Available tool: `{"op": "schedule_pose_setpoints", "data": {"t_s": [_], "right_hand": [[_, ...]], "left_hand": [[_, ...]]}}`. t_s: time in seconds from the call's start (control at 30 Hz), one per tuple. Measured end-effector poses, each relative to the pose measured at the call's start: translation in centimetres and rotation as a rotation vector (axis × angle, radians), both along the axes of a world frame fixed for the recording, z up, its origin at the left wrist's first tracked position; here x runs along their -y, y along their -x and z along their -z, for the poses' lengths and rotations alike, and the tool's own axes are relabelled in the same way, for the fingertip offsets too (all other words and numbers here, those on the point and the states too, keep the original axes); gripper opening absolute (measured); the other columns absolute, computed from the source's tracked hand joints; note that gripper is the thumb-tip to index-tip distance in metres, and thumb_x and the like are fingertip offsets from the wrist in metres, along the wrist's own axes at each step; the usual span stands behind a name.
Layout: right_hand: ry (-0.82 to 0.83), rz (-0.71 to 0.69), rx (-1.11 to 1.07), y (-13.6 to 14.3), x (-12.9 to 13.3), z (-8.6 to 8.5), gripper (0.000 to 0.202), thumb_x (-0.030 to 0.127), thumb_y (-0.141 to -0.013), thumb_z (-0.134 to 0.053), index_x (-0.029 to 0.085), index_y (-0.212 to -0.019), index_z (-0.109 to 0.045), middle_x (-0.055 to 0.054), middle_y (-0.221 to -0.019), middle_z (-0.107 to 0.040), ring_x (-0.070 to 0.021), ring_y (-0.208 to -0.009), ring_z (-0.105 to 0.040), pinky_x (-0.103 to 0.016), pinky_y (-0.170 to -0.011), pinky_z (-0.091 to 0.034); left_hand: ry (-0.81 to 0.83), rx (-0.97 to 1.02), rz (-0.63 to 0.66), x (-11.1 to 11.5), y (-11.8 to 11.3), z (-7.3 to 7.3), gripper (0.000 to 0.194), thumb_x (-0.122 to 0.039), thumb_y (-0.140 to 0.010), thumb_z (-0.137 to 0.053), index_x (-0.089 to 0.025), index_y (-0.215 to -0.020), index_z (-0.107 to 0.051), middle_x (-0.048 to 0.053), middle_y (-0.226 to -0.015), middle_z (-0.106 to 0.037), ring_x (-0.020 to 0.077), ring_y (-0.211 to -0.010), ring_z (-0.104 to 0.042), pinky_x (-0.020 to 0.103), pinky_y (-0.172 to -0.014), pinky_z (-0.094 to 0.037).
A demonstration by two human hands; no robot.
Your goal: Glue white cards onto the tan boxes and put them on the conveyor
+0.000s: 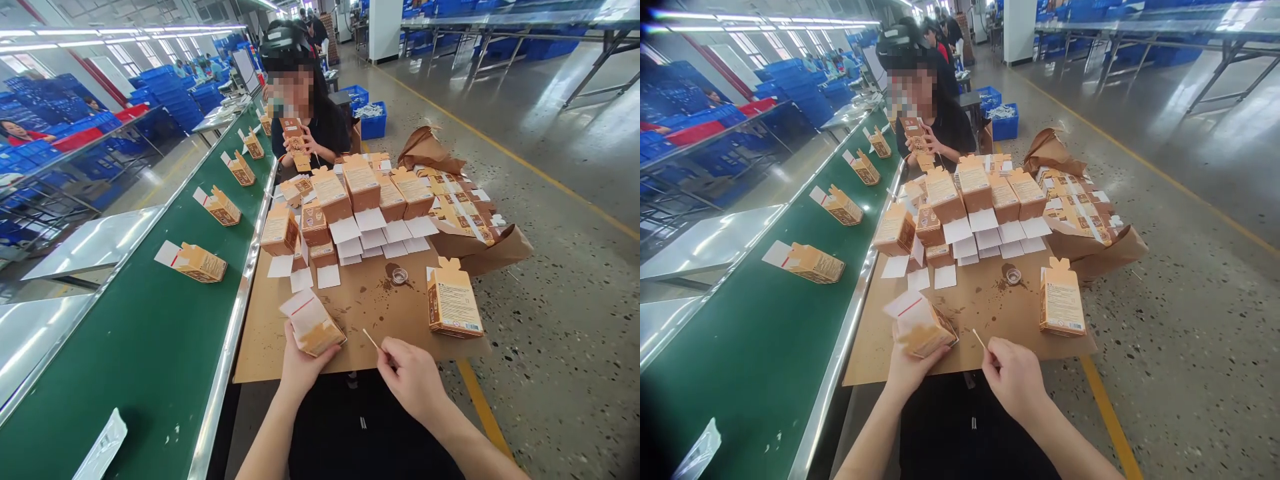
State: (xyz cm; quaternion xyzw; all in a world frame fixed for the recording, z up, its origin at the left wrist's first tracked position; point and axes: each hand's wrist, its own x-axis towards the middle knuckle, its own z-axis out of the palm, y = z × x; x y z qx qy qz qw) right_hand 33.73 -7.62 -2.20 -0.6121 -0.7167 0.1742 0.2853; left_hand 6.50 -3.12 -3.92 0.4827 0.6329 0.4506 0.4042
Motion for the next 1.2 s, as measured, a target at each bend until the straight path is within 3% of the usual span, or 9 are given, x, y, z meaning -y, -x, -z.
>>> {"op": "schedule_pose_setpoints", "data": {"t_s": [0.2, 0.4, 0.57, 0.67, 0.77, 0.87, 0.93, 1.1, 1.2], "right_hand": [[-0.031, 0.042, -0.094, -0.7, 2.0, -0.7, 0.038, 0.023, -0.107, -0.059, 0.031, -0.075, -0.04, 0.007, -0.06, -0.049, -0.016, -0.051, -0.041, -0.032, -0.054, -0.031], [0.28, 0.026, -0.008, 0.4, 2.5, -0.7, 0.038, 0.03, -0.114, -0.046, 0.031, -0.077, -0.048, -0.002, -0.07, -0.071, -0.0258, -0.062, -0.065, -0.037, -0.064, -0.05], [0.306, -0.027, -0.01, -0.7, 2.2, 0.0, 0.042, 0.04, -0.116, -0.046, 0.033, -0.075, -0.055, -0.004, -0.072, -0.076, -0.0319, -0.064, -0.072, -0.043, -0.064, -0.057], [0.309, -0.005, -0.104, -1.7, 1.9, -0.4, 0.043, 0.049, -0.113, -0.052, 0.032, -0.074, -0.048, -0.003, -0.067, -0.067, -0.0338, -0.062, -0.072, -0.045, -0.062, -0.058], [0.302, 0.038, -0.181, -2.1, 1.9, -0.9, 0.044, 0.056, -0.109, -0.054, 0.031, -0.075, -0.041, -0.002, -0.063, -0.057, -0.0353, -0.058, -0.068, -0.048, -0.059, -0.057], [0.29, 0.072, -0.246, -1.9, 1.9, -1.0, 0.045, 0.059, -0.105, -0.059, 0.031, -0.075, -0.039, -0.001, -0.061, -0.052, -0.0355, -0.056, -0.064, -0.049, -0.059, -0.055], [0.291, 0.08, -0.275, -1.4, 1.7, -1.1, 0.047, 0.059, -0.102, -0.062, 0.031, -0.074, -0.039, -0.001, -0.06, -0.051, -0.0351, -0.055, -0.063, -0.049, -0.058, -0.054], [0.286, 0.063, -0.287, -0.5, 0.8, -1.8, 0.047, 0.06, -0.103, -0.061, 0.031, -0.073, -0.04, 0.0, -0.06, -0.049, -0.0339, -0.054, -0.06, -0.049, -0.059, -0.053], [0.268, 0.08, -0.279, -1.3, 0.8, -2.0, 0.048, 0.061, -0.106, -0.06, 0.031, -0.074, -0.041, -0.001, -0.061, -0.051, -0.0336, -0.055, -0.06, -0.049, -0.06, -0.053]], "left_hand": [[0.014, -0.102, -0.042, 1.2, 0.3, 1.5, 0.081, -0.051, -0.069, -0.121, -0.038, -0.124, -0.063, 0.006, -0.124, -0.086, 0.0401, -0.115, -0.088, 0.058, -0.102, -0.071], [0.075, -0.102, -0.07, 0.7, -0.8, 2.1, 0.082, -0.048, -0.066, -0.12, -0.038, -0.117, -0.057, 0.007, -0.112, -0.088, 0.0424, -0.109, -0.09, 0.058, -0.1, -0.072], [0.059, -0.109, -0.124, -0.3, -2.1, 1.3, 0.085, -0.044, -0.058, -0.116, -0.036, -0.121, -0.059, 0.01, -0.114, -0.088, 0.0469, -0.115, -0.091, 0.06, -0.103, -0.073], [0.028, -0.174, -0.298, -1.0, 1.9, -1.2, 0.089, -0.048, -0.058, -0.117, -0.038, -0.124, -0.058, 0.013, -0.127, -0.088, 0.0504, -0.13, -0.088, 0.063, -0.114, -0.07], [0.002, -0.223, -0.568, -0.8, 9.5, -3.8, 0.089, -0.063, -0.07, -0.112, -0.039, -0.124, -0.046, 0.014, -0.137, -0.085, 0.0537, -0.145, -0.082, 0.071, -0.123, -0.064], [0.025, -0.287, -0.767, -0.8, 16.9, -4.7, 0.093, -0.056, -0.065, -0.112, -0.039, -0.12, -0.038, 0.012, -0.136, -0.08, 0.0569, -0.158, -0.072, 0.075, -0.134, -0.056], [0.015, -0.315, -0.813, -1.7, 19.9, -4.6, 0.092, -0.049, -0.063, -0.111, -0.038, -0.118, -0.038, 0.011, -0.136, -0.077, 0.0564, -0.162, -0.069, 0.072, -0.137, -0.054], [0.058, -0.269, -0.799, -4.1, 21.6, -4.1, 0.091, -0.046, -0.067, -0.113, -0.034, -0.128, -0.046, 0.013, -0.149, -0.072, 0.0531, -0.164, -0.068, 0.07, -0.139, -0.055], [0.035, -0.296, -0.815, -2.6, 20.5, -3.7, 0.107, -0.048, -0.065, -0.115, -0.029, -0.149, -0.051, 0.02, -0.16, -0.069, 0.0538, -0.174, -0.059, 0.074, -0.148, -0.044]]}}
